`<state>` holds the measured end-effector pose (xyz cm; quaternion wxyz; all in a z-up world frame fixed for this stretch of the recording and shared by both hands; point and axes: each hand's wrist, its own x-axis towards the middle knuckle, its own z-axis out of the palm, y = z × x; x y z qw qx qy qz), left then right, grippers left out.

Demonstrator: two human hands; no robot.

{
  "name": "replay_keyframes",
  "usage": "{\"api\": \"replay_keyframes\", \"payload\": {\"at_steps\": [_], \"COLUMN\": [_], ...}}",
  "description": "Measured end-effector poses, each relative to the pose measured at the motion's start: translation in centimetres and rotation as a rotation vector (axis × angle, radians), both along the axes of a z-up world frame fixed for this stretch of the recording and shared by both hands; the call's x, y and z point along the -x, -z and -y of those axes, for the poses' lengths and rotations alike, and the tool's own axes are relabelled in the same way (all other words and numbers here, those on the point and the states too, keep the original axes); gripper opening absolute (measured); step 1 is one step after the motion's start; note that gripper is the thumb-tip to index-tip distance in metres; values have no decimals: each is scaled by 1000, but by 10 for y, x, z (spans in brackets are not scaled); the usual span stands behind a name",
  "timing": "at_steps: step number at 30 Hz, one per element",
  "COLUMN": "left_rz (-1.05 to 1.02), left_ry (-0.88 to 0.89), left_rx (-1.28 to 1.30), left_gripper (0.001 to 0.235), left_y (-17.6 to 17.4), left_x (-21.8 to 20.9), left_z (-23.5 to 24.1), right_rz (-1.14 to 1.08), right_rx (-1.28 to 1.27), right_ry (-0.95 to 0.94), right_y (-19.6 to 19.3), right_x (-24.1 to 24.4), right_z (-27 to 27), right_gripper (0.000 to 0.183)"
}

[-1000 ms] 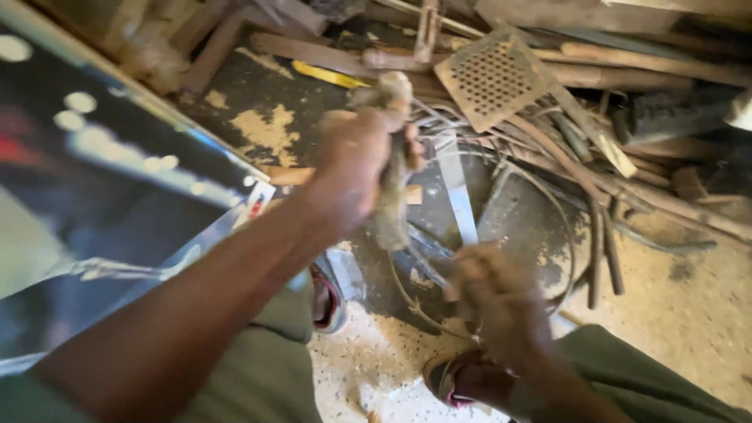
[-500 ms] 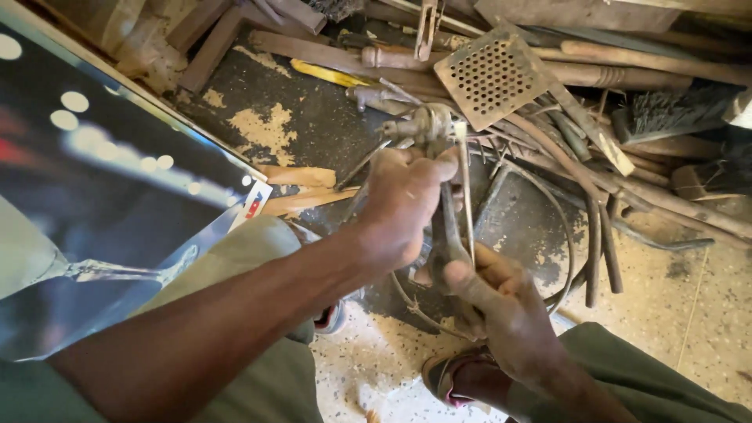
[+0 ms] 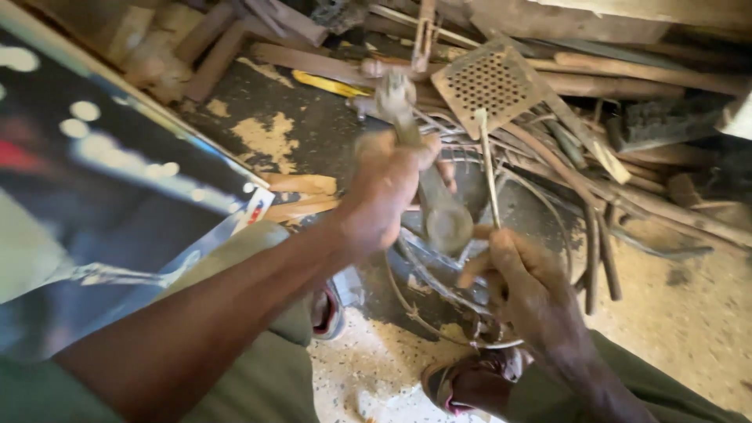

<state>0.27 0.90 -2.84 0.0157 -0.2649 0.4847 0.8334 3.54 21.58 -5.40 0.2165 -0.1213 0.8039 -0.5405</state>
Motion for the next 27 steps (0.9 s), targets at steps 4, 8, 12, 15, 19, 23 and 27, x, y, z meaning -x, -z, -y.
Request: {"api": "replay_keyframes", "payload": {"at_steps": [4,8,12,15,19,23,27], "left_rz": [-74,-175,-247,-277,-249,-211,-237], "left_ry": [-134,-222,-191,-72,-52,35,116], "left_rx": [179,323,438,619,725,809,1023], "left_gripper": [9,18,21,30,25,26,17], "left_y": [-5,-17,-7,-4,-12,-9,-6], "left_x": [13,11,11,8,5,1,-2], "left_z": [26,37,35,27,22,17,5], "right_rz": [-304,-313,-162,-482,-568,-401,-161], "right_rx": [-150,-404,-503,-378,-407,-401,-454], "right_ry": [-168,-211,-180,-236,-227,-278,-263], "right_y": [2,-4,-7,-4,1,2,-1], "right_x": [-3,-7,-2,3,3,-2,-4], "right_z": [-5,-5,-11,-15,-18,-19,-14], "right_gripper": [39,50,52,37,34,41,44]}}
